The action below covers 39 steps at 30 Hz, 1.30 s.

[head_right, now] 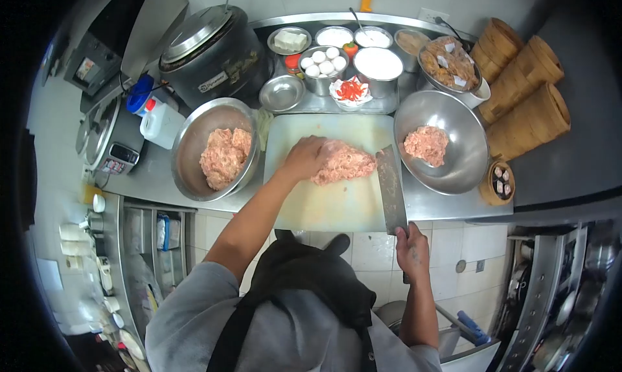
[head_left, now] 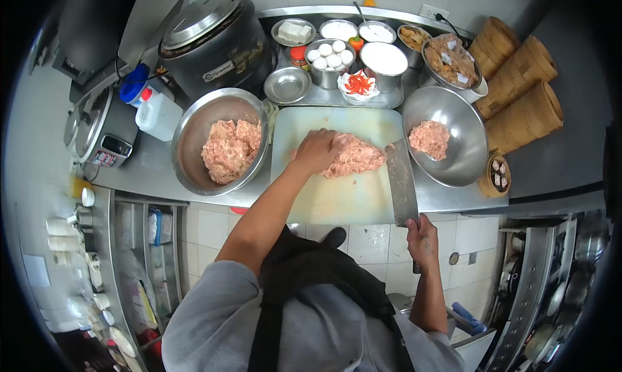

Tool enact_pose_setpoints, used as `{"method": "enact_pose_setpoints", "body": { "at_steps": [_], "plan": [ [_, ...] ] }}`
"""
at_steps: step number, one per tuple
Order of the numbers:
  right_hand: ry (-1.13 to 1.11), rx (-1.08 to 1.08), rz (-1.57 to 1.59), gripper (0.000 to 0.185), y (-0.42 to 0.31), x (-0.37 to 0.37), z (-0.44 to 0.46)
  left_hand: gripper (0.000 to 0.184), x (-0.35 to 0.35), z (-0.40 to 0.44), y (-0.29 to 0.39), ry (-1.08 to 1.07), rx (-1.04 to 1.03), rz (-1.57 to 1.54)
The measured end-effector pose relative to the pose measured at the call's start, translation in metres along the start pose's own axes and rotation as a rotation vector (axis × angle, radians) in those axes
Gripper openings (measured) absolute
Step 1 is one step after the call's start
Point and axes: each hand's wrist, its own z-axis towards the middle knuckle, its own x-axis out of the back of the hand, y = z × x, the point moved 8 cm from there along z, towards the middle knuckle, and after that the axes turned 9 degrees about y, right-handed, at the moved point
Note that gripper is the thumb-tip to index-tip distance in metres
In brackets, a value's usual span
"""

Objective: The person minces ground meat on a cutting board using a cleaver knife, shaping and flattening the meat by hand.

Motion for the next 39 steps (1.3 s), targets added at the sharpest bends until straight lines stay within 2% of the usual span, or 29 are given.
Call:
{"method": "enact_pose_setpoints", "body": {
  "at_steps": [2,3,5,8,11,15,18,20,23,26,27,28,30,32,33,36,38,39],
  "plan": [
    [0.009,0.054,-0.015,0.028,-0.007,-0.001,0.001,0.048,0.017,-0.019,0.021,-0.086,0.094,0.124],
    [-0.046,-0.046,-0.061,0.021,-0.01,-0.002,0.0,0.049,0.019,-0.019,0.015,-0.055,0.124,0.113],
    [-0.008,-0.003,-0.145,0.022,-0.033,0.003,0.002,0.052,0.022,-0.015,0.001,0.017,0.183,0.087],
    [0.038,0.077,-0.2,0.02,-0.059,0.005,0.005,0.058,0.023,-0.005,0.026,0.146,-0.128,-0.041],
    [0.058,0.114,-0.233,0.018,-0.066,-0.005,0.004,0.065,-0.001,-0.01,0.043,-0.077,-0.184,0.106],
    [-0.097,0.054,-0.418,0.02,-0.053,-0.03,0.002,0.068,0.009,-0.025,0.043,-0.141,-0.186,0.138],
    [-0.028,0.093,-0.407,0.019,-0.092,0.004,0.005,0.068,0.023,-0.042,0.037,-0.071,-0.249,0.131],
    [0.149,0.17,-0.336,0.018,-0.125,0.024,0.004,0.068,0.023,-0.046,0.025,0.029,-0.284,0.149],
    [0.346,0.161,-0.164,0.019,-0.164,0.039,0.001,0.068,0.02,-0.051,-0.002,0.066,-0.167,0.003],
    [0.468,0.097,-0.123,0.022,-0.128,-0.008,0.001,0.067,0.027,-0.065,-0.011,0.118,-0.168,-0.034],
    [0.287,0.105,-0.277,0.027,-0.094,-0.036,0.006,0.067,0.028,-0.07,-0.014,0.11,-0.188,-0.022],
    [-0.005,0.065,-0.45,0.03,-0.088,-0.053,0.002,0.067,0.028,-0.074,-0.018,0.103,-0.205,-0.009],
    [-0.091,-0.048,-0.554,0.028,-0.099,-0.044,-0.013,0.067,0.031,-0.083,-0.025,0.082,-0.236,-0.013],
    [-0.025,-0.022,-0.514,0.025,-0.12,-0.019,-0.015,0.066,0.034,-0.093,-0.032,0.064,-0.242,-0.049],
    [0.067,-0.019,-0.475,0.022,-0.152,-0.005,-0.02,0.066,0.034,-0.098,-0.035,0.047,-0.238,-0.052],
    [0.339,0.028,-0.259,0.023,-0.181,0.008,-0.019,0.066,0.035,-0.104,-0.037,0.035,-0.24,-0.074],
    [0.492,0.042,-0.122,0.026,-0.145,-0.025,-0.015,0.066,0.036,-0.107,-0.041,0.043,-0.266,-0.099],
    [0.4,0.035,-0.314,0.029,-0.127,-0.042,-0.015,0.066,0.037,-0.109,-0.042,0.027,-0.263,-0.112]
  ]
}}
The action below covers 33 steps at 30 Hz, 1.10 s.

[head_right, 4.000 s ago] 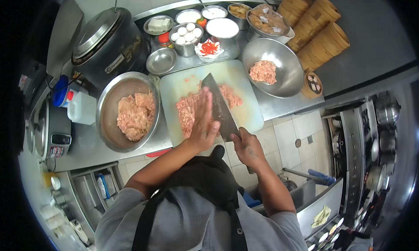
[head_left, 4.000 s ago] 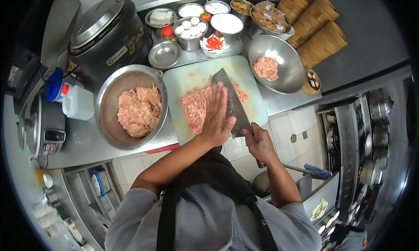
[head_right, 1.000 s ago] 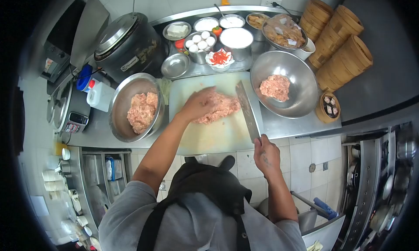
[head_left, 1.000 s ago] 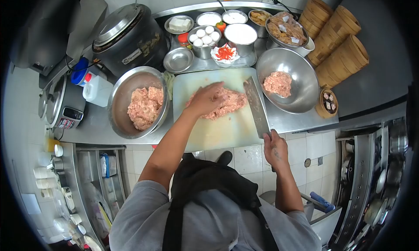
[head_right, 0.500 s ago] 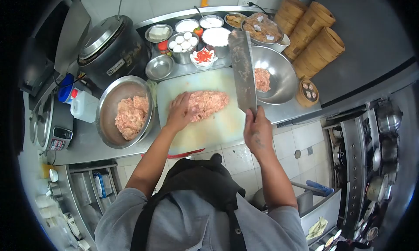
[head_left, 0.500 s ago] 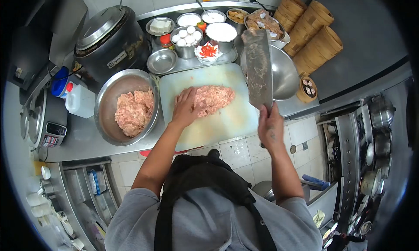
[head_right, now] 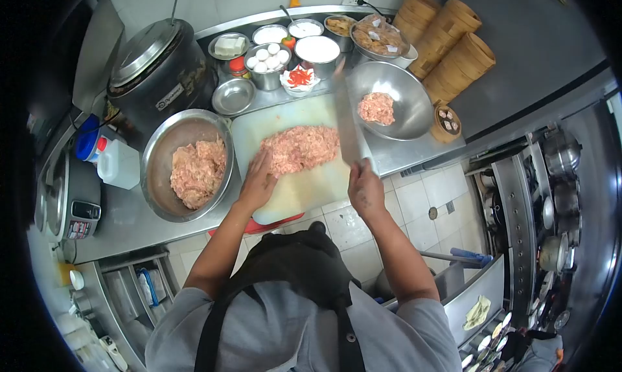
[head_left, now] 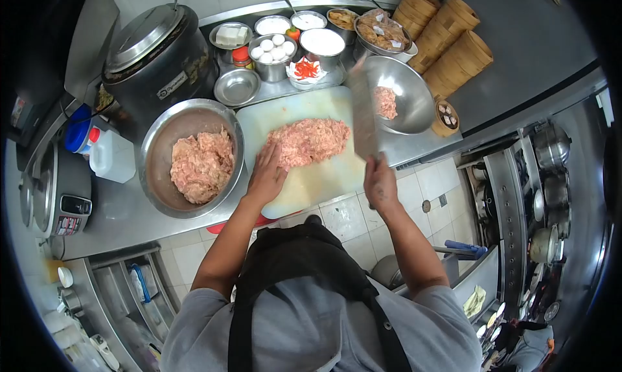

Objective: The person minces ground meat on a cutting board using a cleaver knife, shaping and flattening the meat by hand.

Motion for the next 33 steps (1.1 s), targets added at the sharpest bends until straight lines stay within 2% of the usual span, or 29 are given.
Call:
{"method": "enact_pose_setpoints", "body": {
  "at_steps": [1,3,5,6,7,9,11,12,15,17,19,21,22,23,25,27,29,31,32,33],
  "plan": [
    [-0.285,-0.023,-0.189,0.032,0.017,-0.021,-0.007,0.065,0.002,0.001,0.0,-0.003,0.003,-0.015],
    [-0.494,0.021,-0.196,0.033,0.035,-0.027,-0.017,0.066,0.008,-0.007,0.002,-0.014,-0.004,-0.048],
    [-0.347,0.065,-0.152,0.019,0.009,0.02,-0.001,0.066,0.015,-0.005,0.005,0.014,-0.038,-0.082],
    [-0.319,-0.009,-0.096,0.022,-0.012,0.04,0.003,0.067,0.016,-0.011,0.004,0.01,-0.017,-0.086],
    [-0.337,-0.172,-0.055,0.022,-0.014,0.046,0.009,0.067,0.016,-0.011,0.004,0.013,-0.005,-0.088],
    [-0.086,-0.108,0.027,0.026,-0.012,0.039,0.013,0.068,0.015,-0.007,0.006,0.036,-0.005,-0.067],
    [-0.015,-0.066,0.043,0.032,0.026,-0.008,-0.004,0.068,0.01,-0.012,0.006,0.06,-0.017,-0.02],
    [-0.236,-0.111,-0.248,0.033,0.035,-0.02,-0.013,0.068,0.008,-0.012,0.006,0.079,-0.027,-0.013],
    [-0.448,-0.013,-0.208,0.034,0.024,0.004,-0.005,0.068,0.01,-0.01,0.005,0.137,-0.049,-0.014],
    [-0.391,-0.081,-0.16,0.029,0.001,0.037,0.004,0.068,0.013,-0.017,0.007,0.158,-0.046,-0.06],
    [-0.209,-0.067,-0.026,0.028,-0.016,0.051,0.012,0.068,0.012,-0.017,0.008,0.143,-0.02,-0.04],
    [0.038,-0.04,0.029,0.028,0.005,0.02,-0.003,0.067,0.012,-0.016,0.011,0.139,-0.004,-0.029],
    [-0.029,-0.039,-0.028,0.032,0.043,-0.016,-0.013,0.067,0.013,-0.018,0.012,0.132,-0.001,-0.023],
    [-0.342,-0.057,-0.267,0.035,0.034,-0.017,-0.021,0.067,0.014,-0.017,0.012,0.133,-0.002,-0.016],
    [-0.518,-0.016,-0.238,0.036,0.04,-0.017,-0.019,0.067,0.014,-0.023,0.01,0.138,-0.015,-0.012],
    [-0.497,-0.176,-0.151,0.031,0.017,0.027,-0.006,0.067,0.014,-0.02,0.009,0.162,-0.014,-0.018],
    [-0.262,-0.118,-0.032,0.024,-0.005,0.053,0.005,0.067,0.015,-0.018,0.01,0.166,-0.01,-0.034],
    [0.027,-0.041,0.048,0.026,0.001,0.04,0.004,0.067,0.014,-0.017,0.009,0.144,0.025,-0.025],
    [0.052,-0.048,0.037,0.03,0.027,0.012,-0.003,0.066,0.013,-0.018,0.009,0.132,0.045,-0.022],
    [-0.079,-0.029,-0.114,0.034,0.025,0.004,-0.01,0.066,0.012,-0.02,0.009,0.139,0.036,-0.028]
  ]
}}
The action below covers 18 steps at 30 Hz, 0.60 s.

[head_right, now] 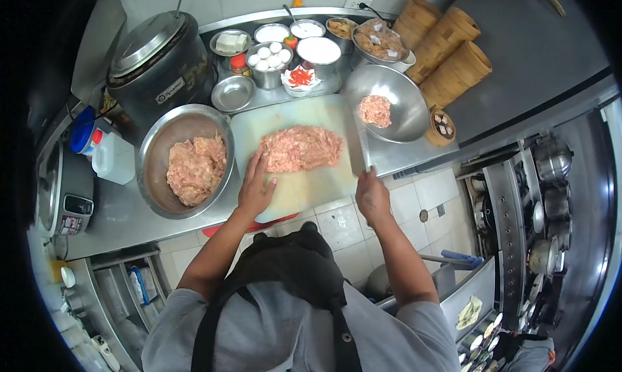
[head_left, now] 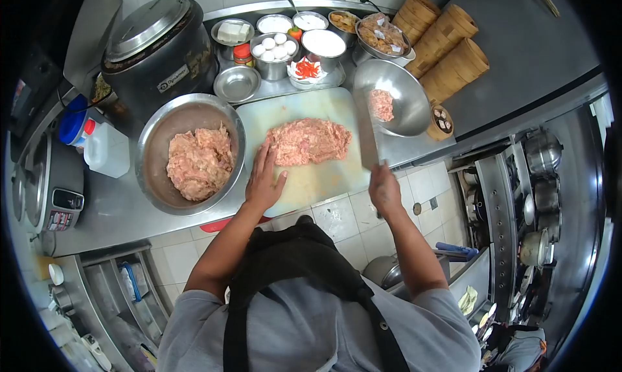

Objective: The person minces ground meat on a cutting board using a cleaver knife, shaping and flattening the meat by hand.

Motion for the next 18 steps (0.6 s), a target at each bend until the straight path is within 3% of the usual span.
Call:
{"method": "enact_pose_setpoints", "body": {
  "at_steps": [2,4,6,10,11,14,15,18],
  "plan": [
    [-0.4,0.081,-0.184,0.033,0.036,-0.043,0.003,0.065,0.001,0.0,-0.001,0.021,-0.02,-0.007],
    [-0.346,-0.045,-0.094,0.028,-0.004,0.021,0.013,0.065,0.002,0.007,-0.001,0.055,-0.048,-0.011],
    [-0.183,-0.014,-0.008,0.029,-0.021,0.047,0.018,0.064,0.003,-0.001,-0.001,0.041,-0.038,-0.006],
    [0.04,-0.074,-0.05,0.029,0.004,0.014,0.001,0.063,0.001,0.0,-0.003,0.035,-0.012,-0.009],
    [-0.118,-0.034,-0.177,0.031,0.017,0.0,-0.004,0.063,0.002,0.001,-0.003,0.038,-0.014,-0.015],
    [-0.313,-0.019,-0.181,0.034,0.021,0.021,-0.007,0.063,0.002,0.002,-0.004,0.029,0.008,-0.016],
    [-0.269,0.052,-0.16,0.03,0.013,0.033,-0.006,0.063,0.001,0.0,-0.004,0.036,0.006,-0.014],
    [-0.055,0.005,0.0,0.027,0.001,0.05,-0.01,0.062,0.002,0.001,-0.004,0.043,-0.003,-0.007]
  ]
}}
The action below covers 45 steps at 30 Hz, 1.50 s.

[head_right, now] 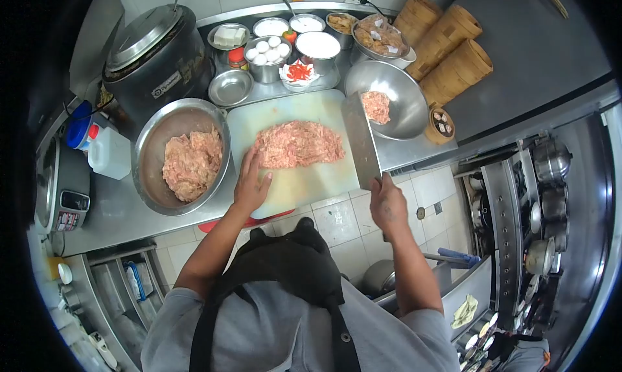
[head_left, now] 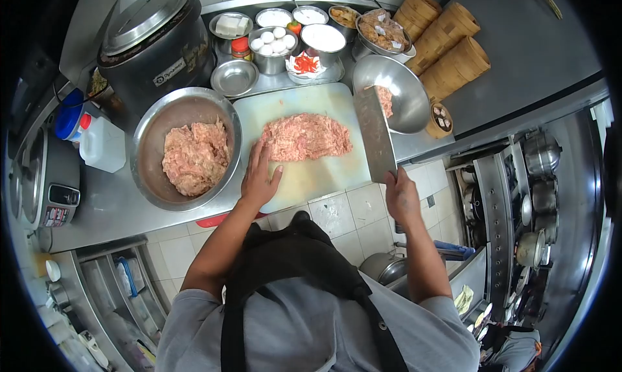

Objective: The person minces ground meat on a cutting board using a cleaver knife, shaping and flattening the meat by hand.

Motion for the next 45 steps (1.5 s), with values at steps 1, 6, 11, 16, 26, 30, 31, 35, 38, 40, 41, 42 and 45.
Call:
{"method": "enact_pose_setpoints", "body": {
  "at_steps": [1,6,11,16,26,30,31,35,38,40,41,42,45],
  "plan": [
    [0.102,-0.033,-0.048,0.024,-0.005,-0.001,-0.007,0.062,0.0,0.0,0.0,-0.004,0.005,-0.001],
    [-0.295,-0.043,-0.202,0.029,0.036,-0.029,-0.014,0.06,0.005,0.005,0.008,0.034,-0.021,-0.009],
    [-0.081,-0.099,-0.082,0.028,0.022,-0.016,-0.021,0.059,0.003,0.001,0.005,0.006,-0.007,0.015],
    [-0.306,-0.043,-0.197,0.029,0.019,-0.007,-0.02,0.061,0.003,0.003,0.004,0.007,0.009,-0.012],
    [-0.311,0.279,-0.089,0.027,0.037,-0.091,0.013,0.059,0.002,0.0,0.001,0.001,0.013,-0.011],
    [-0.187,0.032,0.002,0.021,-0.032,0.002,0.036,0.058,0.003,-0.001,0.001,0.009,0.027,-0.015],
    [-0.058,0.051,0.076,0.022,-0.035,0.0,0.039,0.058,0.004,0.001,0.003,0.008,0.025,-0.013],
    [-0.237,0.049,-0.254,0.028,0.016,-0.084,0.025,0.057,0.006,0.001,0.003,0.025,0.035,-0.022],
    [-0.34,-0.069,-0.062,0.029,0.003,-0.041,0.03,0.056,0.003,-0.001,-0.002,0.029,0.033,-0.012],
    [-0.241,-0.041,0.02,0.027,-0.016,-0.018,0.035,0.056,0.004,-0.004,-0.002,0.028,0.042,-0.009],
    [-0.139,-0.017,0.052,0.027,-0.026,-0.016,0.036,0.057,0.003,-0.002,-0.001,0.033,0.04,-0.011],
    [-0.033,0.007,0.083,0.028,-0.037,-0.014,0.036,0.057,0.002,0.0,-0.001,0.03,0.038,-0.002],
    [-0.133,-0.025,-0.119,0.033,-0.017,-0.08,0.023,0.056,0.0,-0.002,-0.003,0.022,0.039,0.002]
  ]
}}
